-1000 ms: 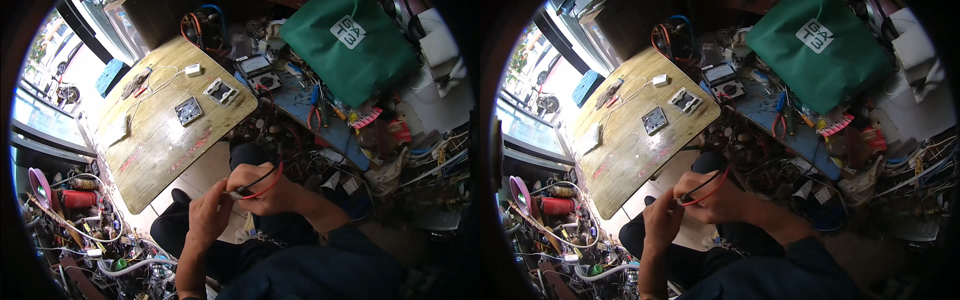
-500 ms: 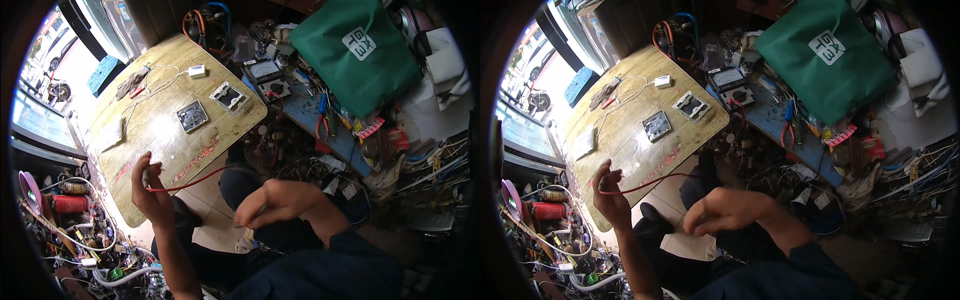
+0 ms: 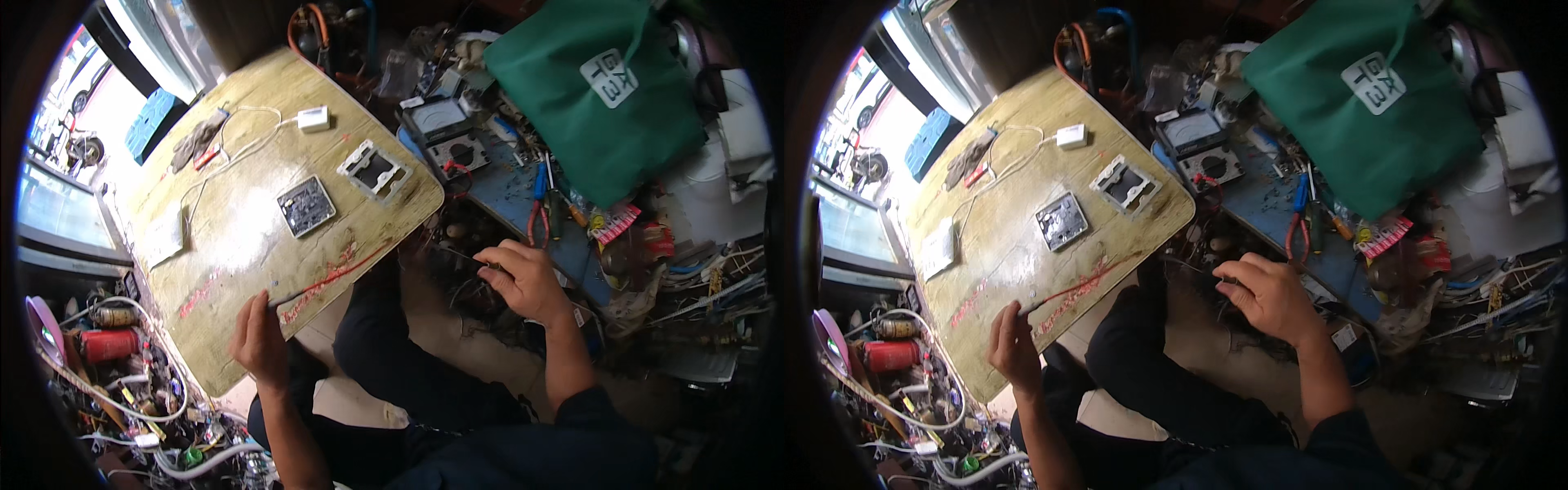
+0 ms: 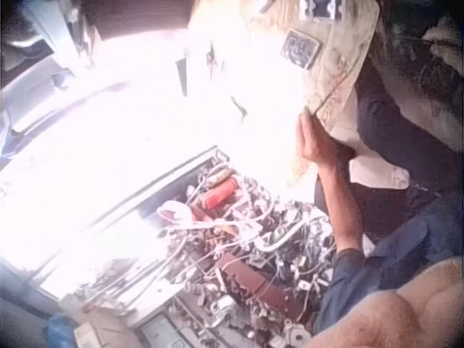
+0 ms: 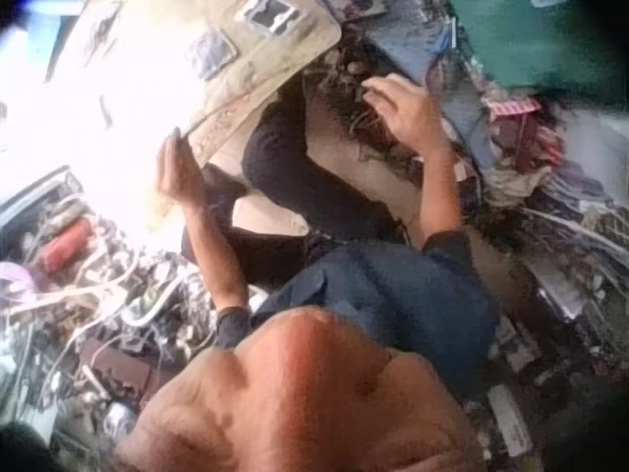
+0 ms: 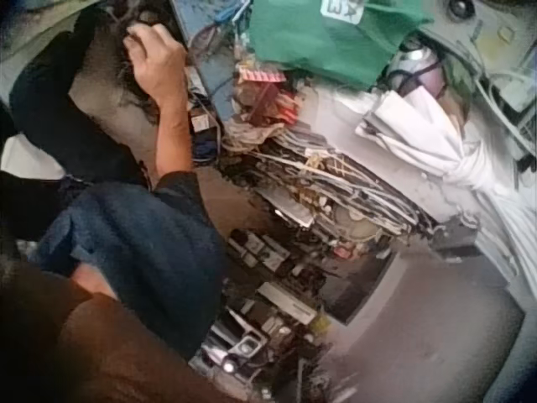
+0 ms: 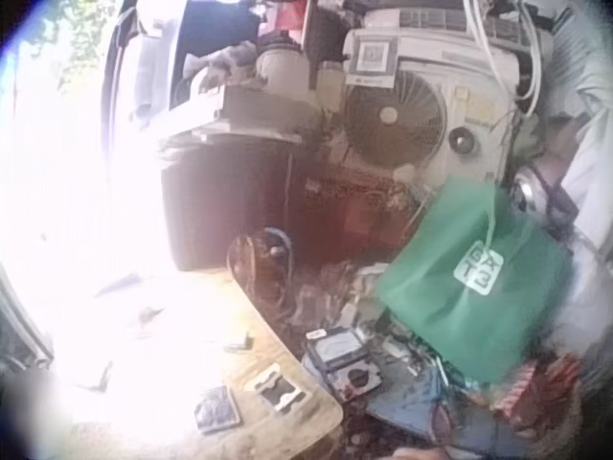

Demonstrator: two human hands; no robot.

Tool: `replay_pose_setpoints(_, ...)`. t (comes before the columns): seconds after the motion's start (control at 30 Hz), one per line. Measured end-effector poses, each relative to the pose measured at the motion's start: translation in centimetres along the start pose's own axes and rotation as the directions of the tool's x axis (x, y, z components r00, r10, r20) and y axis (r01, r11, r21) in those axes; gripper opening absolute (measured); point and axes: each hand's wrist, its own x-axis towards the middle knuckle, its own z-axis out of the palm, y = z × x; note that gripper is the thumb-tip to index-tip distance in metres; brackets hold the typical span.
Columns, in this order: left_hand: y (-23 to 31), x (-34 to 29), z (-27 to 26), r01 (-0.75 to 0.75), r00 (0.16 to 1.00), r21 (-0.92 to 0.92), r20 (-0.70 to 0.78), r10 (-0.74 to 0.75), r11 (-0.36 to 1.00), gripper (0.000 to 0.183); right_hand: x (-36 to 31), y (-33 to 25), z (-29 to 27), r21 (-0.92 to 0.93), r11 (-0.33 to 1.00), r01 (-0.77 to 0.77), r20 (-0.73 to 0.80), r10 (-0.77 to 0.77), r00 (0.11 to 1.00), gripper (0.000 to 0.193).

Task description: The person opens a package containing small electronic components, then uses multimeter probes to test a circuit board and a disassembled mobile phone. The person handles the phone casing and internal board, turning them over to inspect different sides.

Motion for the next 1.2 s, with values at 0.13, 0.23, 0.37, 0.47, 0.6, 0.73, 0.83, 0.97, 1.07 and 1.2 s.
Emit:
replay_pose_setpoints(0.13,2.6,0.8,1.7,-0.017,0.998,-0.029,0.066,0.019,0.999,0.025,-0.5,-2.6,3.9,0.124,0.992,0.008,0.251,-0.039,0.967,0.027)
replay_pose_setpoints(0.23,6.0,1.7,2.1,0.139,0.976,-0.192,0.194,-0.102,0.971,0.023,0.5,-5.3,8.5,0.232,0.972,0.023,0.211,-0.073,0.975,0.040)
replay_pose_setpoints(0.37,5.9,1.0,1.8,-0.053,0.963,-0.349,0.229,0.140,0.936,0.021,3.4,-7.7,12.4,0.310,0.950,0.049,0.128,-0.093,0.987,0.044)
replay_pose_setpoints(0.47,4.9,0.8,1.2,-0.084,0.947,-0.309,0.273,0.173,0.947,0.020,4.0,-10.0,13.2,0.416,0.881,0.226,0.003,-0.250,0.968,0.050)
replay_pose_setpoints(0.6,3.9,-0.9,-0.8,-0.089,0.954,-0.255,0.256,0.156,0.963,0.020,2.5,-11.9,16.0,0.589,0.761,0.273,-0.031,-0.316,0.948,0.060)
replay_pose_setpoints(0.73,4.9,-0.3,-2.9,-0.208,0.952,-0.247,0.169,0.254,0.946,0.031,0.5,-12.5,16.9,0.526,0.758,0.385,-0.172,-0.349,0.921,0.058)
replay_pose_setpoints(0.83,5.4,-0.5,-4.9,-0.242,0.936,-0.227,0.201,0.289,0.943,0.029,-4.0,-14.2,15.7,0.437,0.839,0.324,-0.124,-0.300,0.946,0.058)
replay_pose_setpoints(0.97,6.7,-0.6,-8.0,-0.351,0.900,-0.137,0.224,0.374,0.926,0.042,-10.3,-12.8,9.3,0.395,0.775,0.493,-0.042,-0.521,0.853,0.023)
replay_pose_setpoints(1.07,8.4,-0.6,-10.3,-0.499,0.817,-0.056,0.300,0.492,0.865,0.047,-9.3,-12.5,5.4,0.257,0.810,0.527,-0.292,-0.455,0.841,0.028)
replay_pose_setpoints(1.2,11.2,-1.0,-11.7,-0.597,0.731,-0.043,0.383,0.565,0.801,0.046,-5.0,-13.7,3.6,0.180,0.762,0.622,-0.180,-0.596,0.782,0.049)
